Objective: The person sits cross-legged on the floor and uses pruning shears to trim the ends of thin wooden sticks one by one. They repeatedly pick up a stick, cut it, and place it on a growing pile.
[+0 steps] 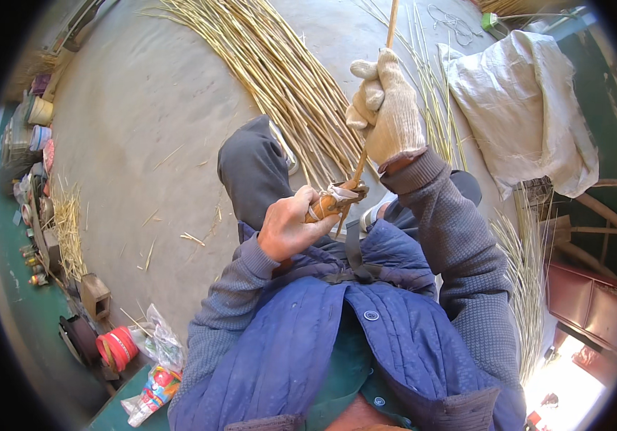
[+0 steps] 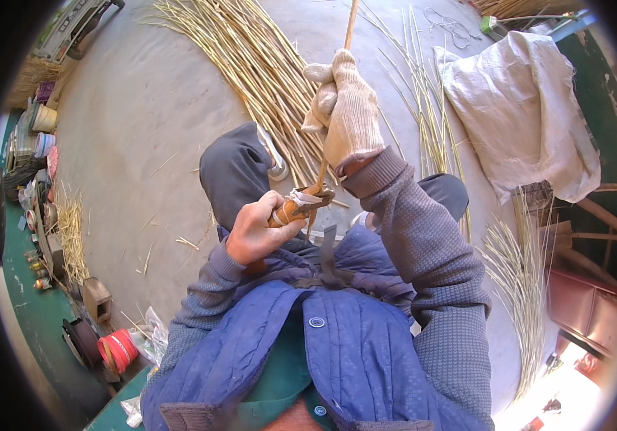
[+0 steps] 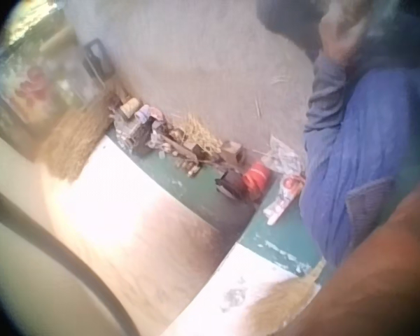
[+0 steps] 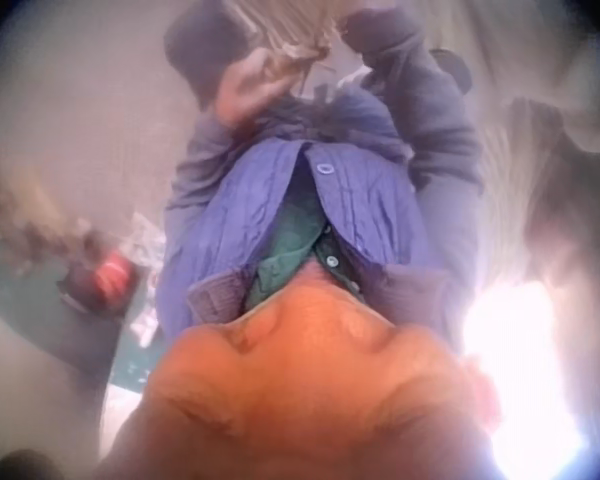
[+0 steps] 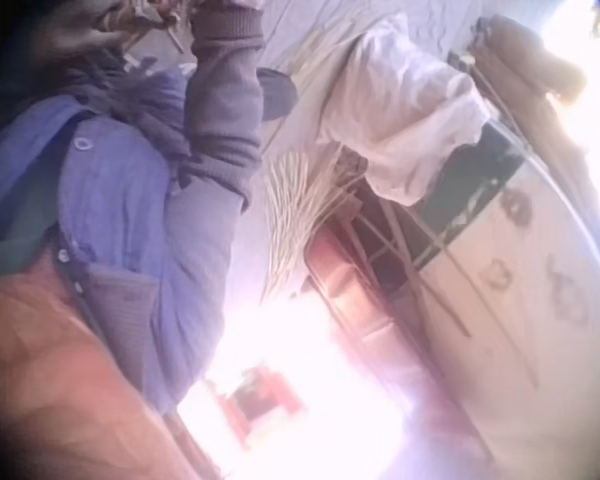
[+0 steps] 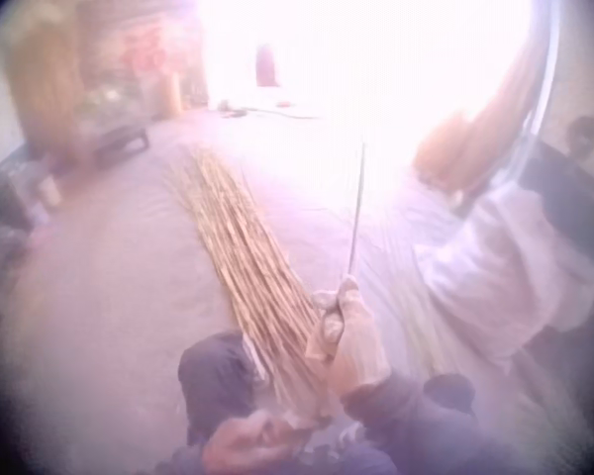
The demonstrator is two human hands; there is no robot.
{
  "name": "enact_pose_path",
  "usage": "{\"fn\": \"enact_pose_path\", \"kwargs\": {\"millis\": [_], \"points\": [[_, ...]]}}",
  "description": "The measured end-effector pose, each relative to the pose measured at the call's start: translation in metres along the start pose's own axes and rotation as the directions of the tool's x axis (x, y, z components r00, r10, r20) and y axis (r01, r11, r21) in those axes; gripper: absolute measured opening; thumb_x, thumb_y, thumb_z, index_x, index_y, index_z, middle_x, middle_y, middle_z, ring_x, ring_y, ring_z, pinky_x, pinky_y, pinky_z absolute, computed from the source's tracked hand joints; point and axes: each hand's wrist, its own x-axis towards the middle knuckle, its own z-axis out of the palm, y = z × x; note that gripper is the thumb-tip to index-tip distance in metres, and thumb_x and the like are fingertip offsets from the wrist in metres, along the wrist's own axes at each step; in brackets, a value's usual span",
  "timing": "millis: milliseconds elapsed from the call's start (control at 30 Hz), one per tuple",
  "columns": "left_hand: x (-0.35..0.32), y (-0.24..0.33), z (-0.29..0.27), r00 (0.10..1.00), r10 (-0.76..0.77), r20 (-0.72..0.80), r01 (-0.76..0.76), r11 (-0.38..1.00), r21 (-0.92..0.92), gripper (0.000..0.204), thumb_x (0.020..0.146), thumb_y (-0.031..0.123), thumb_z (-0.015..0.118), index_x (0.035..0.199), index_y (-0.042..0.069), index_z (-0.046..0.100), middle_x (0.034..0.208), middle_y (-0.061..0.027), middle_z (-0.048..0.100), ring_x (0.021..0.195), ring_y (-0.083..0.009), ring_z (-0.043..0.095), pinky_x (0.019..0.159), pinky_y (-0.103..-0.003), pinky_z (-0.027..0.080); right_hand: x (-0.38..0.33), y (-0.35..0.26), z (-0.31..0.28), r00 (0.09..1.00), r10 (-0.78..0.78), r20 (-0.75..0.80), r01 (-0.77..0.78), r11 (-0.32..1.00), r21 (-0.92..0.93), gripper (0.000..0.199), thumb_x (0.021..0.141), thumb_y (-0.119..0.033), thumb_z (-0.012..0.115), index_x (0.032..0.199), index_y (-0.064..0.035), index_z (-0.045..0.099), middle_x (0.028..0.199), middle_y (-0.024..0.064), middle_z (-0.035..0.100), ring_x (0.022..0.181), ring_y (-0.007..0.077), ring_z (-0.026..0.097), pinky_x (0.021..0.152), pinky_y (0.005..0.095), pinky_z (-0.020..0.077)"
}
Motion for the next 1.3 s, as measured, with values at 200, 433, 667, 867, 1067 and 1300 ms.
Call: {"fn": "enact_pose_path", "kwargs": {"millis": [200,433,667,867,1067,1300], "points": [[-0.002,0.011,0.004,0.985,0.146,-0.097,-0.132,0.982,0.136,0.041,0.086,0.03,0.086,0.098,0.002,0.059,0.074,-0.0242,0.067,0.068,-0.0416,0.07,0.057,-0.046,0.053,0.003,-0.015,-0.013,0.98,0.041,0.196,-0.072,0.985,0.154,0.049,0.115,-0.043,0.049,0.109,0.0011,0.068,0.061,-0.0077,0.045,0.051,0.0071,0.035,0.053,0.0254,0.0356],[-0.012,0.01,0.001,0.982,0.183,-0.048,-0.166,0.956,0.24,0.041,0.086,0.03,0.086,0.093,0.003,0.056,0.07,-0.0234,0.064,0.065,-0.0425,0.068,0.054,-0.047,0.052,0.1,-0.084,-0.027,0.99,-0.071,0.123,0.059,0.993,0.102,0.045,0.115,-0.042,0.045,0.13,-0.0006,0.055,0.064,-0.0069,0.042,0.047,0.0053,0.033,0.042,0.0233,0.0302],[0.056,0.026,-0.028,0.989,0.146,0.029,-0.148,0.988,0.053,0.041,0.084,0.031,0.087,0.093,0.001,0.061,0.075,-0.0246,0.061,0.069,-0.043,0.066,0.06,-0.046,0.051,0.041,-0.048,0.0,0.977,-0.185,0.109,0.186,0.983,0.006,0.048,0.117,-0.041,0.041,0.106,-0.0014,0.065,0.054,-0.0093,0.034,0.041,0.0064,0.026,0.041,0.0266,0.025],[0.079,0.052,-0.023,0.962,-0.106,0.25,0.208,0.88,-0.427,0.033,0.088,0.021,0.087,0.102,0.001,0.064,0.074,-0.0083,0.067,0.056,-0.0138,0.063,0.05,-0.031,0.05,0.025,-0.065,-0.007,0.979,-0.166,0.115,0.161,0.986,0.049,0.049,0.116,-0.045,0.045,0.102,-0.0026,0.066,0.054,-0.0079,0.038,0.042,0.0067,0.028,0.04,0.0269,0.0271],[0.101,0.076,-0.028,0.973,0.022,0.231,0.095,0.869,-0.485,0.032,0.095,0.014,0.08,0.114,-0.003,0.062,0.078,-0.0034,0.068,0.054,-0.0054,0.059,0.048,-0.023,0.049,0.014,-0.103,-0.007,0.972,-0.064,0.224,0.132,0.944,-0.303,0.055,0.115,-0.045,0.046,0.116,0.0049,0.068,0.067,-0.0002,0.054,0.054,0.0084,0.049,0.054,0.0299,0.0535],[0.138,0.082,-0.028,0.99,0.026,0.141,0.056,0.837,-0.544,0.025,0.1,0.013,0.074,0.113,-0.002,0.059,0.077,-0.0024,0.065,0.052,-0.0065,0.058,0.046,-0.024,0.048,-0.039,-0.048,-0.08,0.857,-0.425,0.292,0.485,0.473,-0.736,0.032,0.111,-0.028,0.057,0.133,-0.0052,0.061,0.114,0.0126,0.07,0.089,0.0251,0.073,0.075,0.0365,0.0607]]}}
